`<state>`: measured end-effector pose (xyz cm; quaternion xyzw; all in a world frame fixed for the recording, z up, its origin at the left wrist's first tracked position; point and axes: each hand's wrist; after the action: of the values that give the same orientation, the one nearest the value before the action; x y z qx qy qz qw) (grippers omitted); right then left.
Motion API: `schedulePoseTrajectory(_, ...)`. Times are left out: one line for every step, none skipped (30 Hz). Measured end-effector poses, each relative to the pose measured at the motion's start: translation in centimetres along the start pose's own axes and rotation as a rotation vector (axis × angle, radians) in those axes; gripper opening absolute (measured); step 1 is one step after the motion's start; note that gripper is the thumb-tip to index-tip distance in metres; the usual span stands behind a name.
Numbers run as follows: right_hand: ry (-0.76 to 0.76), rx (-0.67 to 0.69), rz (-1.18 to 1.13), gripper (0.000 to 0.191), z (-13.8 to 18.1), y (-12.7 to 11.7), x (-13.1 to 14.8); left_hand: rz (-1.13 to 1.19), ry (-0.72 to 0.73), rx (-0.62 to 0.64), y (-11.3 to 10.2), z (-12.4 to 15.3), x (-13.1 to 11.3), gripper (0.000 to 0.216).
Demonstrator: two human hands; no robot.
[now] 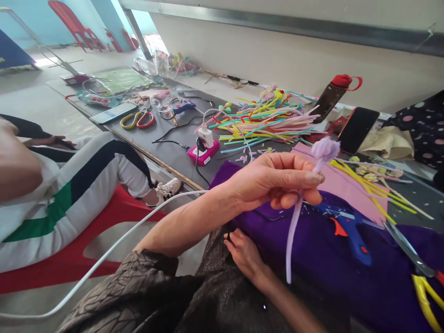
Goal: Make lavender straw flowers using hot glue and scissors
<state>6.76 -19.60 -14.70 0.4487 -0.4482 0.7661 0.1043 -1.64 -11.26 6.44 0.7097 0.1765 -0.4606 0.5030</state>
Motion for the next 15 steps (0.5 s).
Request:
schedulePoseTrajectory(-0.018, 0.010, -0.043, 0.017, 0.4, -0.4, 0.3, -0.003, 0.014, 0.009, -0.1, 0.0, -0.1, 0.007)
schedulePoseTrajectory(-0.035, 0.021, -0.111, 0.015, 0.8, -0.8, 0.6, -0.008, 0.029, 0.016, -0.1, 0.0, -0.2, 0.006)
schedulePoseTrajectory(-0.044, 0.043, -0.205, 0.015, 1.2, -1.2, 0.9, -0.015, 0.044, 0.022, -0.1, 0.0, -0.4, 0.006)
schedulePoseTrajectory(-0.039, 0.081, -0.323, 0.014, 1.7, -1.7, 1.2, -0.021, 0.057, 0.027, -0.1, 0.1, -0.6, 0.006)
schedulePoseTrajectory(-0.018, 0.134, -0.455, 0.016, 2.2, -2.1, 1.5, -0.027, 0.069, 0.031, 0.0, 0.2, -0.8, 0.007)
schedulePoseTrajectory(0.016, 0.190, -0.584, 0.018, 2.6, -2.4, 1.7, -0.031, 0.080, 0.034, 0.0, 0.3, -1.0, 0.009)
schedulePoseTrajectory(0.056, 0.240, -0.708, 0.021, 3.0, -2.7, 1.9, -0.035, 0.090, 0.034, 0.1, 0.4, -1.3, 0.011)
schedulePoseTrajectory(0.098, 0.277, -0.820, 0.023, 3.3, -2.9, 2.0, -0.040, 0.099, 0.034, 0.2, 0.5, -1.5, 0.013)
schedulePoseTrajectory(0.135, 0.293, -0.914, 0.025, 3.5, -3.1, 2.1, -0.045, 0.107, 0.031, 0.3, 0.7, -1.6, 0.014)
schedulePoseTrajectory(0.164, 0.286, -0.990, 0.026, 3.7, -3.4, 2.2, -0.052, 0.113, 0.025, 0.4, 0.9, -1.8, 0.015)
schedulePoseTrajectory(0.185, 0.270, -1.051, 0.026, 3.9, -3.6, 2.2, -0.059, 0.116, 0.017, 0.5, 1.1, -1.9, 0.016)
schedulePoseTrajectory(0.198, 0.253, -1.101, 0.026, 3.9, -3.8, 2.3, -0.066, 0.116, 0.011, 0.6, 1.2, -2.0, 0.016)
schedulePoseTrajectory(0.206, 0.235, -1.141, 0.026, 4.0, -4.1, 2.4, -0.070, 0.116, 0.005, 0.7, 1.4, -2.0, 0.017)
schedulePoseTrajectory(0.211, 0.213, -1.173, 0.025, 4.0, -4.4, 2.5, -0.073, 0.113, 0.001, 0.7, 1.5, -2.1, 0.017)
schedulePoseTrajectory(0.217, 0.188, -1.198, 0.025, 4.0, -4.8, 2.6, -0.073, 0.108, -0.005, 0.7, 1.5, -2.1, 0.018)
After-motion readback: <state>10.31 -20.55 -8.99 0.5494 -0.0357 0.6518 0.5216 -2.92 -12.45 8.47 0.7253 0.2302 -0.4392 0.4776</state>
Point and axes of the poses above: each hand's wrist, its own z-axis away from the middle knuckle, its own y-axis out of the palm, x = y × z, and after that the axes turned 6 degrees about y, right-handed
